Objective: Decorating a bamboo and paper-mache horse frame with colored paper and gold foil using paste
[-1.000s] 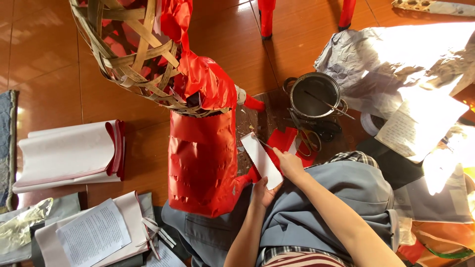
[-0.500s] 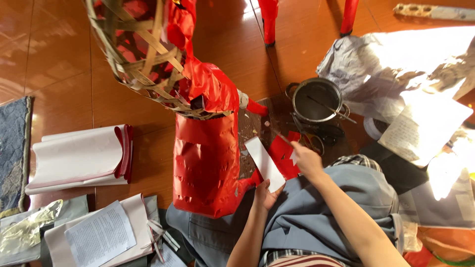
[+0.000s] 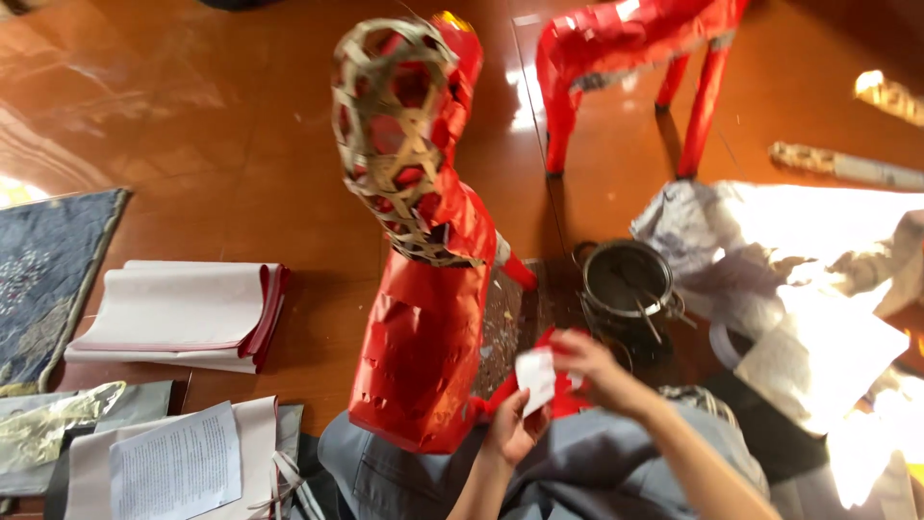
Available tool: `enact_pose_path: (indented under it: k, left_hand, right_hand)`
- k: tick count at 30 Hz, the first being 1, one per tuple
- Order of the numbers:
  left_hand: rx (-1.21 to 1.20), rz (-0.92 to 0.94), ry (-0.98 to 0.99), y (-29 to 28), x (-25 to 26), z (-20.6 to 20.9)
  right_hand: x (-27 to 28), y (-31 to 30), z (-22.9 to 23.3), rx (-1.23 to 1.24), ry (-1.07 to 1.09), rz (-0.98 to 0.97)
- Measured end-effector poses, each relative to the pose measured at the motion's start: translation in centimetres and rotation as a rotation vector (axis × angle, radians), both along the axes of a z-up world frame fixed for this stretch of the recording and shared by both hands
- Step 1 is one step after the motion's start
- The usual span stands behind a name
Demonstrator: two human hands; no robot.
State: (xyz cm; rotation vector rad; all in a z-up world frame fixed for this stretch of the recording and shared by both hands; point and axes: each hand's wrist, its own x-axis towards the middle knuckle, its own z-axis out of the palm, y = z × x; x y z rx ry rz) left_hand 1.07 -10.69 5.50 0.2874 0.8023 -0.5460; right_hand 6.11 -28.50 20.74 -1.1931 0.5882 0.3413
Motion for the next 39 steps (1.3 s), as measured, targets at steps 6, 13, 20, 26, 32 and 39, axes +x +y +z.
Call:
enact_pose_path:
  k: [6,13,20,26,32,39]
  left_hand:
    - [0.338,-0.260,-0.351,-0.1,-3.3,10.9]
    - [1.580,-0.101,-1.405,1.8,-4.6,18.6]
    - [1.170,-0.063,-1.153,7.7,-4.2,27.1]
    - [0.574,0.044,-1.023,15.3,-1.1,22.3]
    - [0.471,0.009,-1.173,19.8,4.4,25.2]
    - [0.604,0.009,-1.204,19.0,14.0,27.2]
  right_hand:
    - [-0.3,-1.7,-1.1,-0.400,-0.915,0.690]
    - [-2.8,1.5,6.6,-0.216,-1.017,0.896]
    - [-3.1,2.1,5.7,0.021,-0.795,0.960]
    - [-1.2,2.6,8.4,0.189,-0.871,0.736]
    - [3.3,3.8,10.9,0.314,-1.014,0.576]
    - [8.0,6.1,11.9,-0.042,-1.252,0.411]
